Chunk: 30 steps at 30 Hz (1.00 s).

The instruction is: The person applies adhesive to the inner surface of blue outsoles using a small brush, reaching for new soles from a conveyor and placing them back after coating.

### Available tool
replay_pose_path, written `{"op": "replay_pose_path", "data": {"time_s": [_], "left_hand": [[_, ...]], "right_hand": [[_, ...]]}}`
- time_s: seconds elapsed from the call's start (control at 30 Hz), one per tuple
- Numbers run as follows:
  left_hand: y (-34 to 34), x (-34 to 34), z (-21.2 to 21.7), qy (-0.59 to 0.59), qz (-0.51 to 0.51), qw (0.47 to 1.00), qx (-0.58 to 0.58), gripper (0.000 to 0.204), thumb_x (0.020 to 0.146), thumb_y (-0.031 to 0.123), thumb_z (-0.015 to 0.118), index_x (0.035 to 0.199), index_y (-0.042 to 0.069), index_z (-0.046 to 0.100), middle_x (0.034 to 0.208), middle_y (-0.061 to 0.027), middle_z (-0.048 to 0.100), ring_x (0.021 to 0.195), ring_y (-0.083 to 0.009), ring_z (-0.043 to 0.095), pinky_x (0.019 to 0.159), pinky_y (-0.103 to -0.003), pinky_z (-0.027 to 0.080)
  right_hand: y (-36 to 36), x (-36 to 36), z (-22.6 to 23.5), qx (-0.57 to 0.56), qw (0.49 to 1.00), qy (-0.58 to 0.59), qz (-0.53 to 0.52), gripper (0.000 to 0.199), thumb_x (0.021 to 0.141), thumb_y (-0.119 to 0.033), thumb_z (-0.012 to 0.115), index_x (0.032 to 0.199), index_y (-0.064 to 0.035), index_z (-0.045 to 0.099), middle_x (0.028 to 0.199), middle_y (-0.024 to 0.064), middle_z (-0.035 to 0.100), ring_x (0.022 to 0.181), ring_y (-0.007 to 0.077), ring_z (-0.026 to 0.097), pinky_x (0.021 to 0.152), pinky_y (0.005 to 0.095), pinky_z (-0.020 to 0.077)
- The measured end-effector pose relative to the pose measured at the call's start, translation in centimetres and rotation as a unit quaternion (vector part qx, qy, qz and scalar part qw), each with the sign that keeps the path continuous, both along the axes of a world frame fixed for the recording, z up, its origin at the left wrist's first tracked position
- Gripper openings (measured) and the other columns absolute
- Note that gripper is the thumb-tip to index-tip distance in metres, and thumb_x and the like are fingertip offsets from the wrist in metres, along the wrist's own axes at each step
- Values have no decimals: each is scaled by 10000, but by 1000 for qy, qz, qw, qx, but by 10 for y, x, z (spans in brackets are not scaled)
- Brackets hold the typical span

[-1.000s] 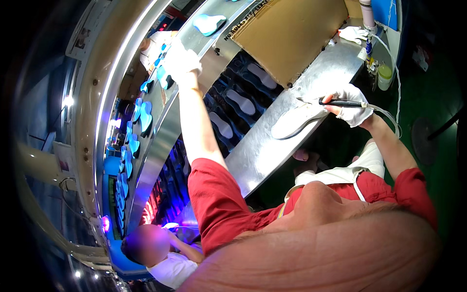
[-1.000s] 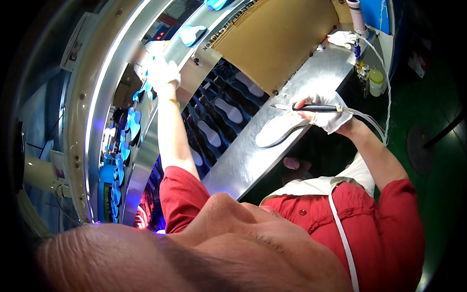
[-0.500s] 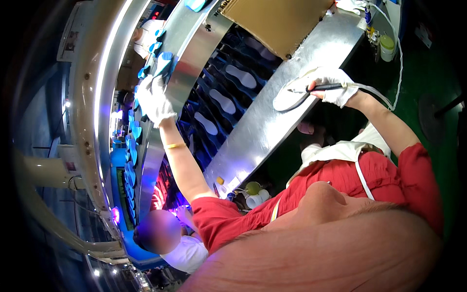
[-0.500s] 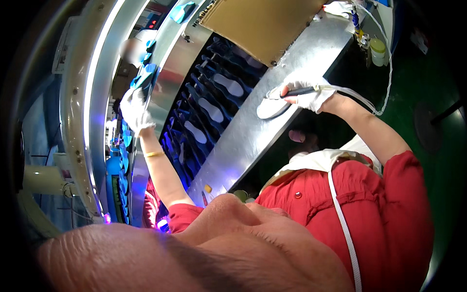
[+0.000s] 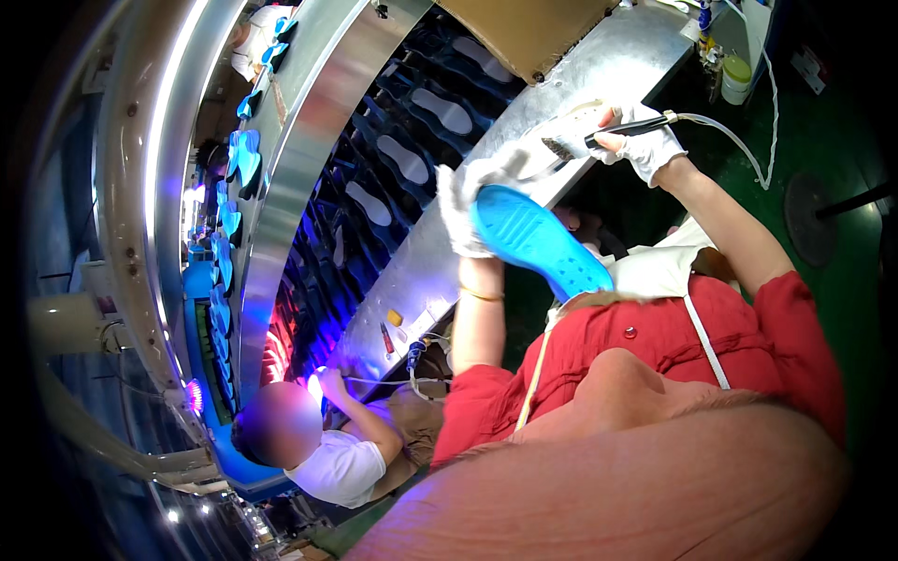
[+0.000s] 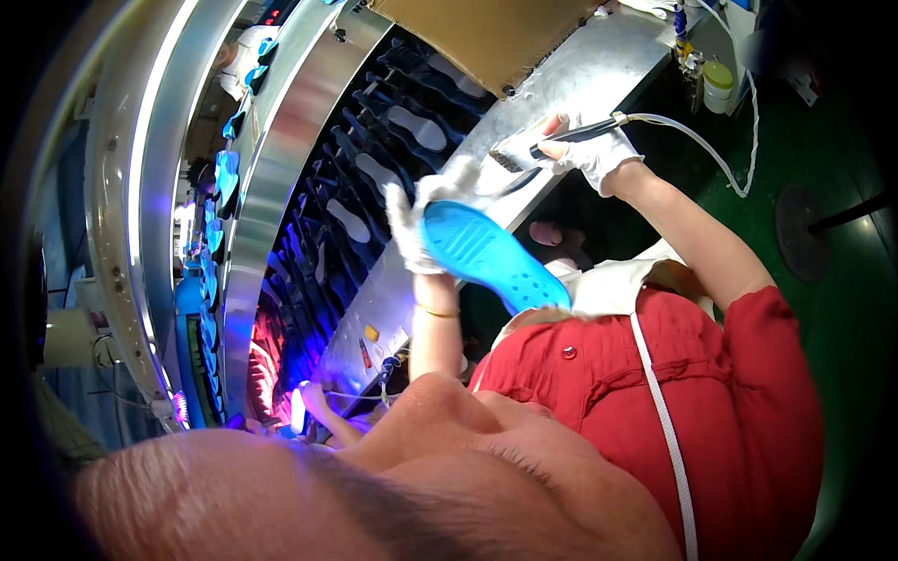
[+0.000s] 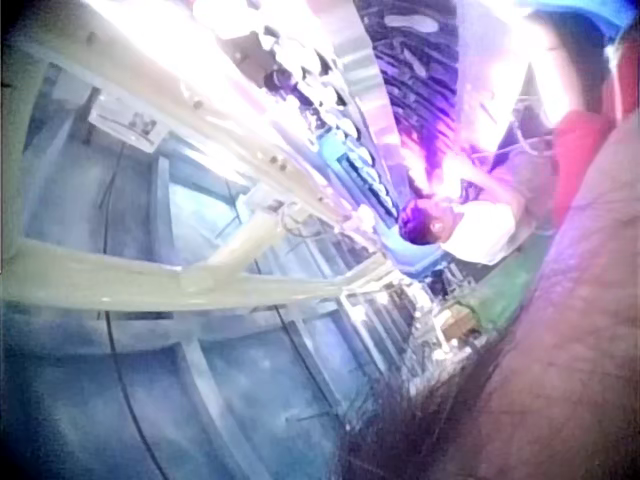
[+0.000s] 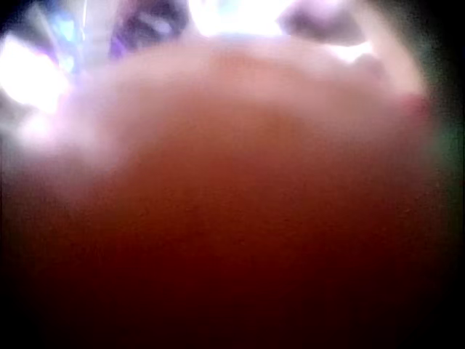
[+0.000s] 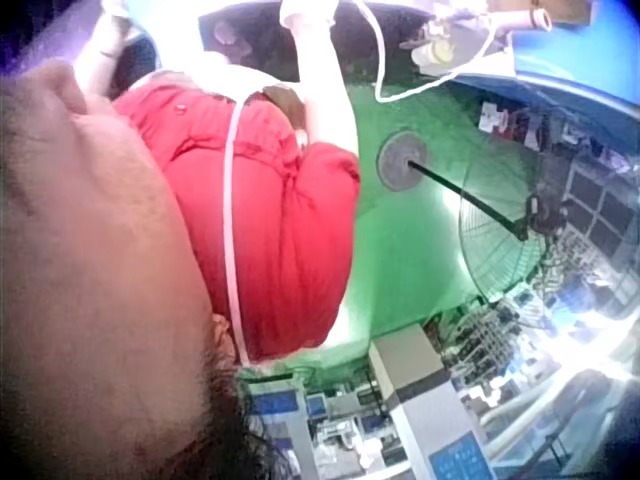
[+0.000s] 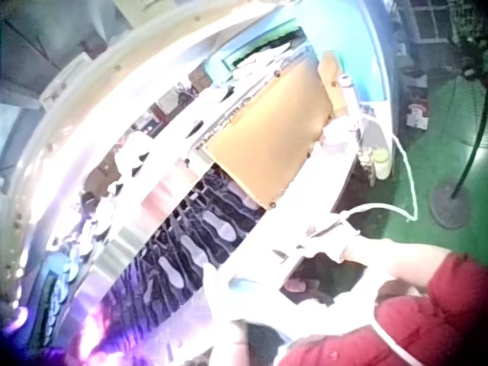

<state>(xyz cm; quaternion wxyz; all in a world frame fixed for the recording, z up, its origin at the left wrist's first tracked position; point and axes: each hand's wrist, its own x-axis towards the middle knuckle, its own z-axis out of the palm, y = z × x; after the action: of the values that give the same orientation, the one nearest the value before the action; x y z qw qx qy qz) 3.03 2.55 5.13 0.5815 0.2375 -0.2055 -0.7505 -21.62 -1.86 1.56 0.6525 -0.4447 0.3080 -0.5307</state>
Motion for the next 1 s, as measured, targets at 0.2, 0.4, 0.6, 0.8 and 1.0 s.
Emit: {"op": "replay_pose_path", "data": {"time_s": [0.2,0.4,0.6,0.8,1.0], "left_hand": [[26,-60,-26,172,-152,973,-9,894,781,758,307,1291,32,418,1229,-204,506,1085,-375,522,919,-509,436],[-2,-60,-61,73,49,993,-81,751,847,696,281,1232,78,465,1077,-103,579,933,-242,584,836,-376,499],[11,-58,-30,62,29,995,-71,836,799,739,348,1227,30,466,1104,-144,566,953,-253,571,843,-367,496],[1,-31,-56,-8,108,994,-30,714,866,662,314,1296,104,431,1246,-126,510,1085,-295,518,960,-416,415],[4,-16,-62,-42,133,990,10,720,859,669,325,1282,101,452,1218,-112,536,1051,-284,543,923,-424,445]], "right_hand": [[8,21,16,-122,989,85,-9,186,772,-100,693,890,-55,555,742,35,590,637,87,569,576,220,475],[14,50,30,-308,938,115,-110,146,760,-30,662,879,-1,580,751,62,645,639,95,600,605,236,494],[27,56,30,-224,968,109,19,219,778,-52,649,969,-54,544,791,41,602,696,92,582,640,231,476],[41,57,23,-399,889,224,-8,160,766,-46,654,913,-44,590,862,71,603,784,172,585,707,276,466],[51,59,9,-274,946,171,30,130,754,9,646,869,-25,595,784,56,618,654,114,580,586,251,470]]}}
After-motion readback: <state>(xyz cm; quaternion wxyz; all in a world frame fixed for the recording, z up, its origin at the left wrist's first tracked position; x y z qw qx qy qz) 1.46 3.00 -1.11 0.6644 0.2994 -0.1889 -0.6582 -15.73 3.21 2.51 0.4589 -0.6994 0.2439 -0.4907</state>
